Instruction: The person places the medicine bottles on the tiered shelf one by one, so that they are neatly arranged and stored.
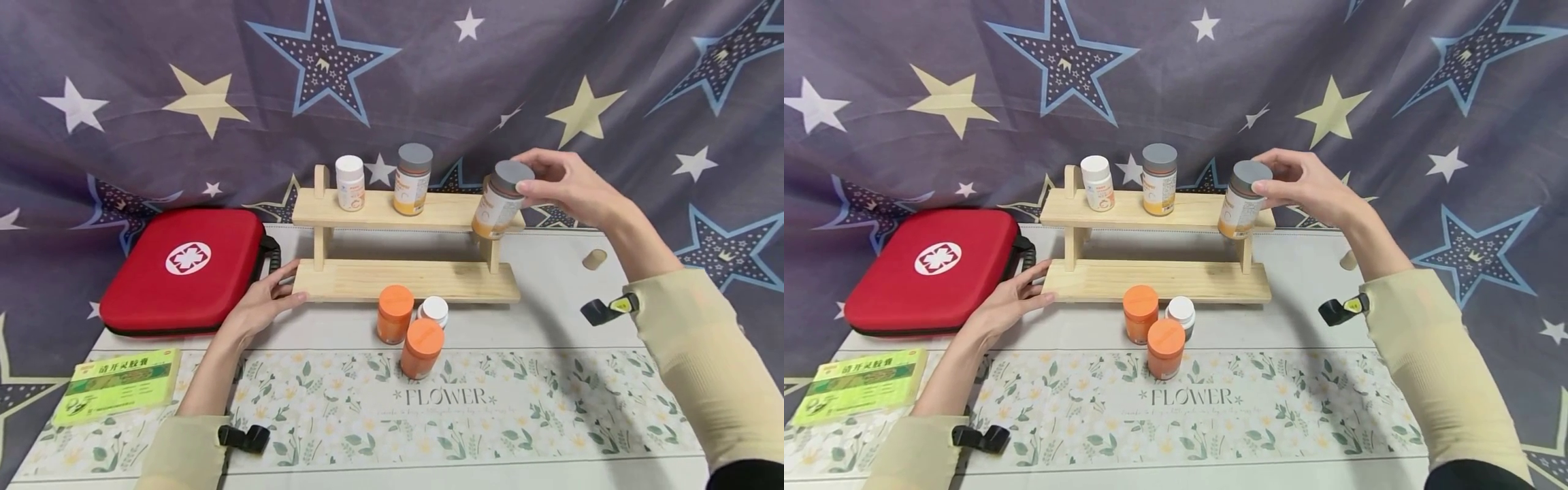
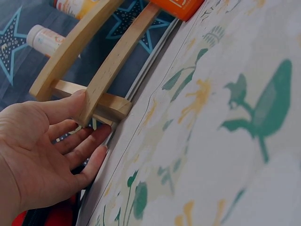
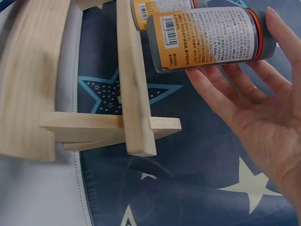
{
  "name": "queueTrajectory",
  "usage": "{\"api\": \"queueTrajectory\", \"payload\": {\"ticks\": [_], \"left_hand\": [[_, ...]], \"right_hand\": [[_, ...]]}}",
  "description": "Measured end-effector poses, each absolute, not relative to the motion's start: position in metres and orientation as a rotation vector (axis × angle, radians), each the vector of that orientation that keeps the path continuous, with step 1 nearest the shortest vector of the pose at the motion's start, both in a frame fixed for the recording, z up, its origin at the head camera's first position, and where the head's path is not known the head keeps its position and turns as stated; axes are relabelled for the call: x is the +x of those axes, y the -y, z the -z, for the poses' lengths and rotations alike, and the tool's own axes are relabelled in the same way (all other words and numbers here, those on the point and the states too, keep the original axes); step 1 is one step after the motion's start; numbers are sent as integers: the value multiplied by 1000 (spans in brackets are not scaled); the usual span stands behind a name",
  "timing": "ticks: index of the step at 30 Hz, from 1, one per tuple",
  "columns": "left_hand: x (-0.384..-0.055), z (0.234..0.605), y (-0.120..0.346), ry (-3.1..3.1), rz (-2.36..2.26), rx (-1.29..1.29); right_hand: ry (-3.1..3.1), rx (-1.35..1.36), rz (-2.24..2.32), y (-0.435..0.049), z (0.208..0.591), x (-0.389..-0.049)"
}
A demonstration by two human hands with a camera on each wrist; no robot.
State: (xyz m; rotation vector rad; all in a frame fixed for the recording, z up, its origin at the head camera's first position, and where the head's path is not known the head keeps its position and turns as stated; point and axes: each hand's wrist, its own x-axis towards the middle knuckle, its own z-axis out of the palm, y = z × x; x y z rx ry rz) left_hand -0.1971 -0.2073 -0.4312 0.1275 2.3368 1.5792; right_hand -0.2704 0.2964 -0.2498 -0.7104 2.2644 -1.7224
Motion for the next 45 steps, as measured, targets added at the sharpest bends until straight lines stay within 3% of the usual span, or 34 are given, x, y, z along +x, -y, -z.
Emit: {"api": "queueTrajectory", "payload": {"ticks": [22, 45], "left_hand": [[-195, 432, 209, -2318, -1620, 142], [-197, 433, 207, -2309, -1621, 138]], "right_hand": [[-2314, -532, 1737, -274, 249, -317], [-2380, -439, 1715, -271, 268, -323]]}}
